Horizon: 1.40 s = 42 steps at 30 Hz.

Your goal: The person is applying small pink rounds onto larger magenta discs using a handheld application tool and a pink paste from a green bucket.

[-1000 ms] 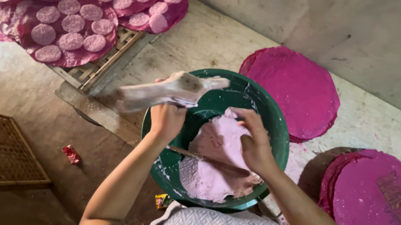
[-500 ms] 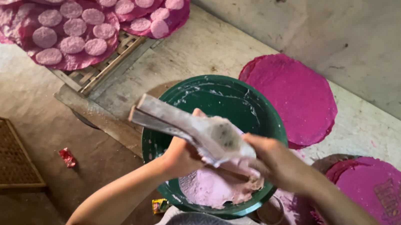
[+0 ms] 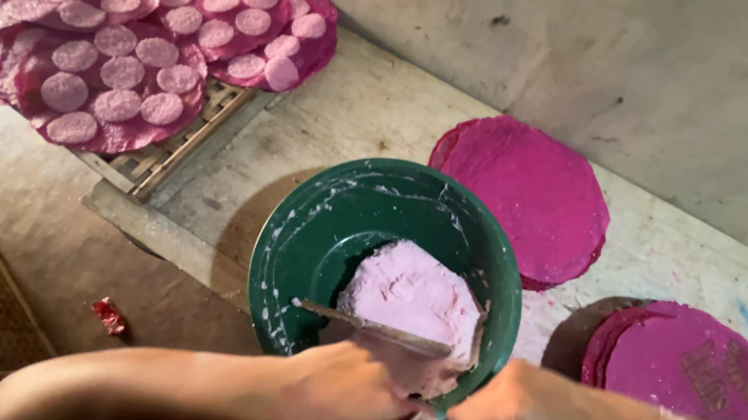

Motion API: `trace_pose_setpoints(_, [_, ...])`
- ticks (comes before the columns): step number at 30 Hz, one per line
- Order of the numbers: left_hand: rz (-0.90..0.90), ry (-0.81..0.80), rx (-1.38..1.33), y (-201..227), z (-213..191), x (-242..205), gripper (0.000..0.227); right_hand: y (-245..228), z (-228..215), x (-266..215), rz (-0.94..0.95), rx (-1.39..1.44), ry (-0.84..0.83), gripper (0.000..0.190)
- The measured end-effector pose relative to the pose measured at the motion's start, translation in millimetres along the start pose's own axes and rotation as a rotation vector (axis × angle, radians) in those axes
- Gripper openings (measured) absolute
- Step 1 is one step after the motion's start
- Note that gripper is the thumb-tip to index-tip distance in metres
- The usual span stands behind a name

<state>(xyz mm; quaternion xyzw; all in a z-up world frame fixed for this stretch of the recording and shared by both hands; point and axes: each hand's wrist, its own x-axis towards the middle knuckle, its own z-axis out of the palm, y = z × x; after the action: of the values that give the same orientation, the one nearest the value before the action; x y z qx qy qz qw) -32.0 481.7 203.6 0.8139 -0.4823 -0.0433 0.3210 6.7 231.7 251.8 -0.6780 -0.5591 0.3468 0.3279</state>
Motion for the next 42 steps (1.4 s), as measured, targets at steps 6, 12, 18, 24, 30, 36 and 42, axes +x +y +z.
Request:
trace_pose_setpoints(6, [-0.243, -0.112, -0.304, -26.5, 6.6, -49.0, 0.022, 16.5, 19.5, -29.8, -0.043, 0.283, 0.046, 0.065])
trace_pose_setpoints(12, [-0.592, -0.020, -1.096, -94.1, -10.5, -83.9, 0.036, 41.7, -7.1, -60.0, 0.001, -0.712, 0.373, 0.038])
trace_pose_setpoints(18, [-0.460, -0.060, -1.868, -99.6, 51.5, -57.6, 0.059, 80.5, -43.2, -45.5, -0.096, -1.399, 0.451, 0.023])
trace_pose_setpoints(24, [-0.719, 0.250, -1.296, -80.3, 83.4, -35.3, 0.039, 56.5, -29.1, -18.5, -0.093, -1.146, 0.799, 0.054])
trace_pose_setpoints(30, [-0.554, 0.340, -1.232, -62.8, 50.2, -38.1, 0.051, 38.5, 5.8, -15.2, -0.250, -1.252, 0.778, 0.043])
trace_pose_setpoints(36, [-0.611, 0.348, -1.382, -62.8, 52.4, -41.4, 0.055, 30.9, 13.4, -12.3, -0.130, -1.023, 0.818, 0.043])
trace_pose_setpoints(42, [-0.682, 0.325, -1.255, -72.5, 60.9, -49.6, 0.057, 26.4, 18.1, -7.5, -0.082, -1.234, 0.777, 0.065])
